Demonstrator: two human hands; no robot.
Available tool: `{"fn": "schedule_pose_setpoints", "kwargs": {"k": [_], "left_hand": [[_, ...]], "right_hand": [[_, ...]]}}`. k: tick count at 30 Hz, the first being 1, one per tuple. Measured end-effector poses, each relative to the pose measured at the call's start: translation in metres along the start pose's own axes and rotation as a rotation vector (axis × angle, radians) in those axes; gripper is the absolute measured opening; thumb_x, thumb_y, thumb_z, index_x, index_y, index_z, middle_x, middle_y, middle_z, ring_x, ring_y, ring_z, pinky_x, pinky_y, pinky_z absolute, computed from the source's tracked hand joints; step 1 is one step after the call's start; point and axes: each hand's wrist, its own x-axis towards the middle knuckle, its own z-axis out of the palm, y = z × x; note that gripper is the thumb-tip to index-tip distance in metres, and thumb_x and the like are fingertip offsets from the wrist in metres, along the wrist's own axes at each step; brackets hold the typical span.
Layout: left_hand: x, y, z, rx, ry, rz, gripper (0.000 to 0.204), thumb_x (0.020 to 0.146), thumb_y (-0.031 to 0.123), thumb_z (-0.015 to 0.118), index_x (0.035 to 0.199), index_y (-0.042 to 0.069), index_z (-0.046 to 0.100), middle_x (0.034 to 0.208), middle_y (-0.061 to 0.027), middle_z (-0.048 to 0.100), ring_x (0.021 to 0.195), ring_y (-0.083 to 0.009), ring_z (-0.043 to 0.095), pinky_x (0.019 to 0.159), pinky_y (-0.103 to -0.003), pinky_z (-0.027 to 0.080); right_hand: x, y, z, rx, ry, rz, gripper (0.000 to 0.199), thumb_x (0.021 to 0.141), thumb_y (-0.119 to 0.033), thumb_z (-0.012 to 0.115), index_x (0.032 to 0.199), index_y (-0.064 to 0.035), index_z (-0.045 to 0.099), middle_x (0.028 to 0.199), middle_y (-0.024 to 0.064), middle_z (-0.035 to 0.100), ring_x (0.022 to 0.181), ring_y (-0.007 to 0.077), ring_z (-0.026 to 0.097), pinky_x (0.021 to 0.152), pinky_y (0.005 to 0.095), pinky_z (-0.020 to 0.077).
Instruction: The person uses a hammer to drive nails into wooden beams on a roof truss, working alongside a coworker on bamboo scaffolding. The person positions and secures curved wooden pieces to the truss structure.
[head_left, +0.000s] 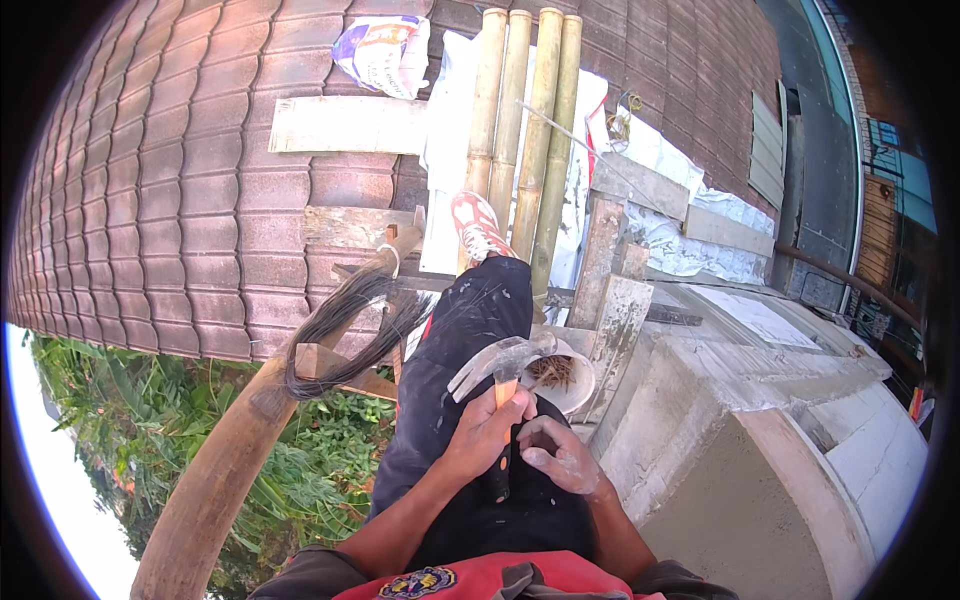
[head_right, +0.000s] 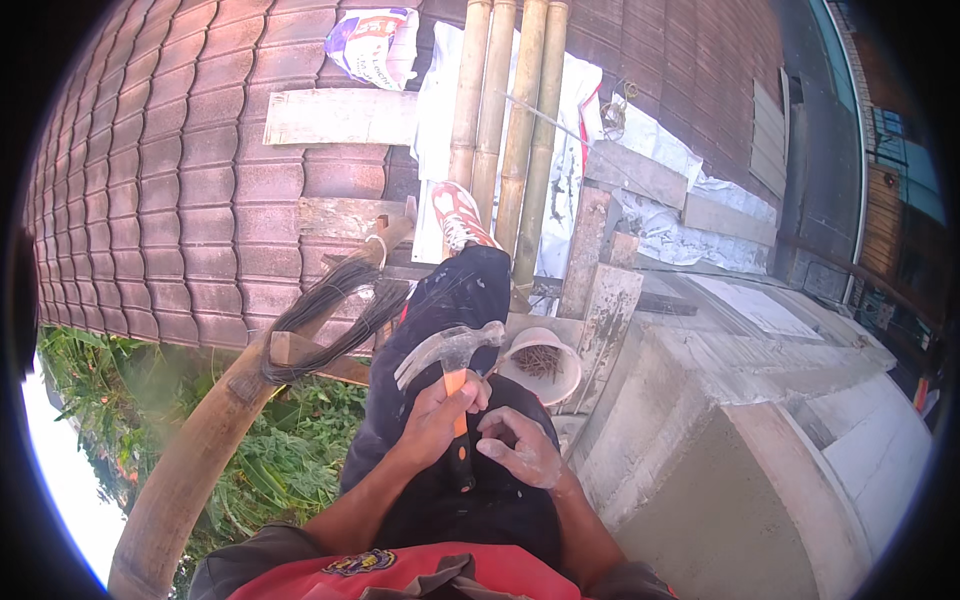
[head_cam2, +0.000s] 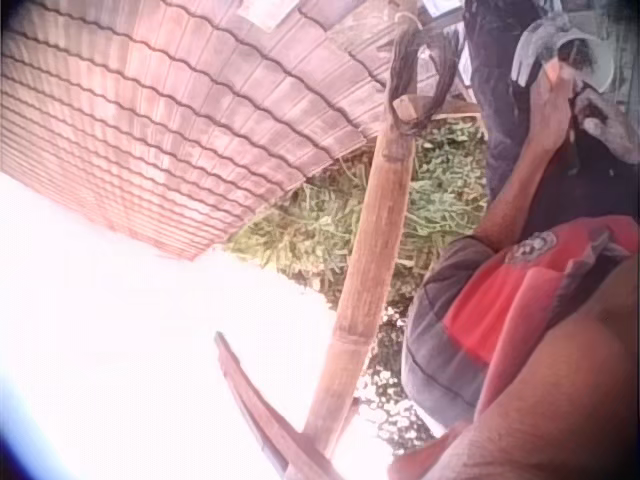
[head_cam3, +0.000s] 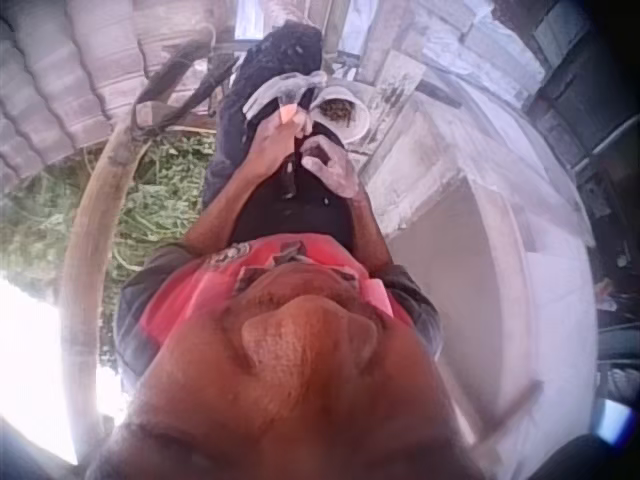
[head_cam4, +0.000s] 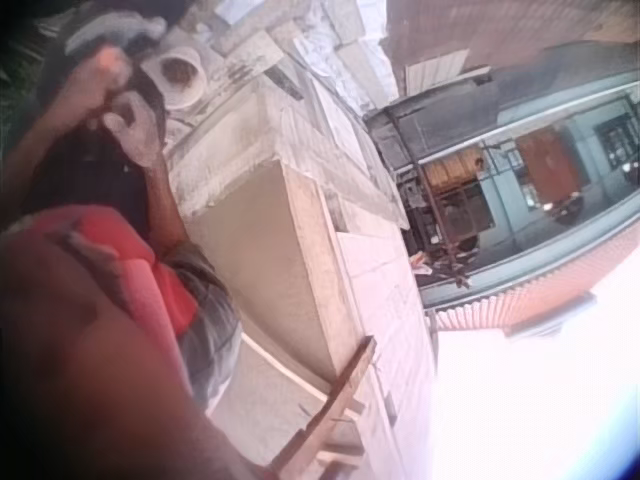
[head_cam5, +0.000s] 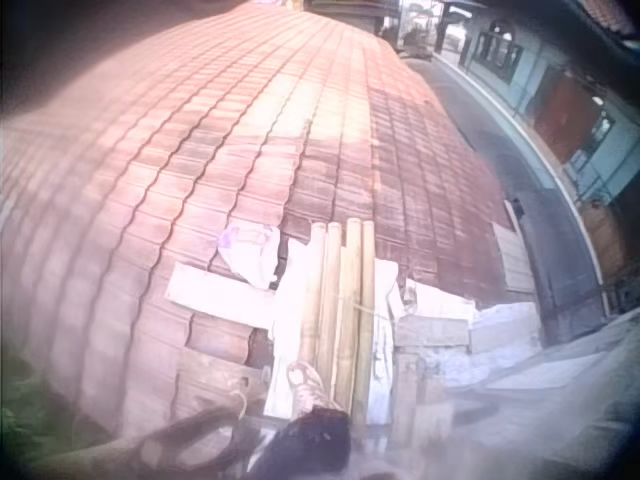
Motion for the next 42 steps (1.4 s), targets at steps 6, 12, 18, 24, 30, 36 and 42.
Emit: {"fn": "schedule_pose_setpoints", "kwargs": {"k": [6,12,18,24,30,36,42], "left_hand": [[0.048,0.053,-0.008,-0.334,0.227,0.216,0.030,0.117,0.031,0.053,0.112,0.004,0.066,0.107,-0.0009,0.061,0.093,-0.0097,0.050,0.090,-0.027,0.044],[0.070,0.134,-0.040,-0.046,0.327,0.211,0.048,0.115,0.044,0.056,0.134,0.001,0.065,0.124,-0.0061,0.067,0.119,-0.0152,0.061,0.104,-0.034,0.049],[0.061,0.187,-0.068,-0.005,0.501,0.213,0.027,0.111,0.008,0.056,0.134,-0.002,0.068,0.133,-0.0107,0.071,0.110,-0.0186,0.072,0.097,-0.031,0.053],[0.032,0.228,-0.067,-0.347,0.709,0.420,0.009,0.113,0.002,0.046,0.121,0.005,0.042,0.119,-0.0178,0.071,0.107,-0.0244,0.076,0.089,-0.032,0.056],[-0.021,0.261,-0.037,-0.253,0.985,0.529,0.041,0.112,0.004,0.046,0.152,-0.002,0.044,0.110,-0.0118,0.070,0.105,-0.0196,0.072,0.097,-0.035,0.056],[-0.114,0.331,0.003,-0.035,1.174,0.763,0.026,0.112,0.010,0.046,0.135,0.000,0.051,0.098,-0.0079,0.065,0.093,-0.0182,0.069,0.089,-0.036,0.054],[-0.202,0.392,0.063,0.263,1.578,0.958,0.021,0.116,0.019,0.052,0.128,0.003,0.061,0.113,-0.0109,0.068,0.107,-0.0206,0.069,0.095,-0.037,0.053]], "right_hand": [[0.051,-0.075,0.026,-0.197,-0.016,0.349,0.041,0.102,-0.035,0.077,0.122,-0.0028,0.063,0.098,0.0098,0.072,0.086,0.0194,0.071,0.079,0.0372,0.0561],[0.120,-0.162,0.023,-0.374,0.033,0.334,0.038,0.102,-0.033,0.077,0.122,-0.0034,0.062,0.082,0.0080,0.070,0.073,0.0149,0.069,0.071,0.0346,0.0548],[0.181,-0.279,-0.003,-0.141,0.081,0.263,0.032,0.101,-0.023,0.079,0.112,-0.0068,0.054,0.070,-0.0045,0.052,0.055,0.0049,0.050,0.051,0.0243,0.0410],[0.233,-0.363,0.008,-0.359,-0.099,0.006,0.031,0.102,-0.022,0.076,0.108,-0.0074,0.049,0.073,-0.0012,0.048,0.050,0.0064,0.047,0.045,0.0243,0.0386],[0.281,-0.397,0.058,-0.513,-0.351,-0.106,0.018,0.105,-0.021,0.067,0.100,-0.0076,0.055,0.067,-0.0057,0.045,0.049,0.0035,0.040,0.045,0.0242,0.0301],[0.338,-0.372,0.082,-0.394,-0.571,-0.308,0.046,0.105,-0.030,0.075,0.140,-0.0043,0.062,0.128,0.0116,0.065,0.100,0.0221,0.060,0.083,0.0419,0.0558],[0.323,-0.450,0.164,-0.601,-0.787,-0.721,0.050,0.108,-0.037,0.069,0.133,0.0053,0.065,0.107,0.0225,0.072,0.086,0.0396,0.069,0.085,0.0467,0.0590]]}}
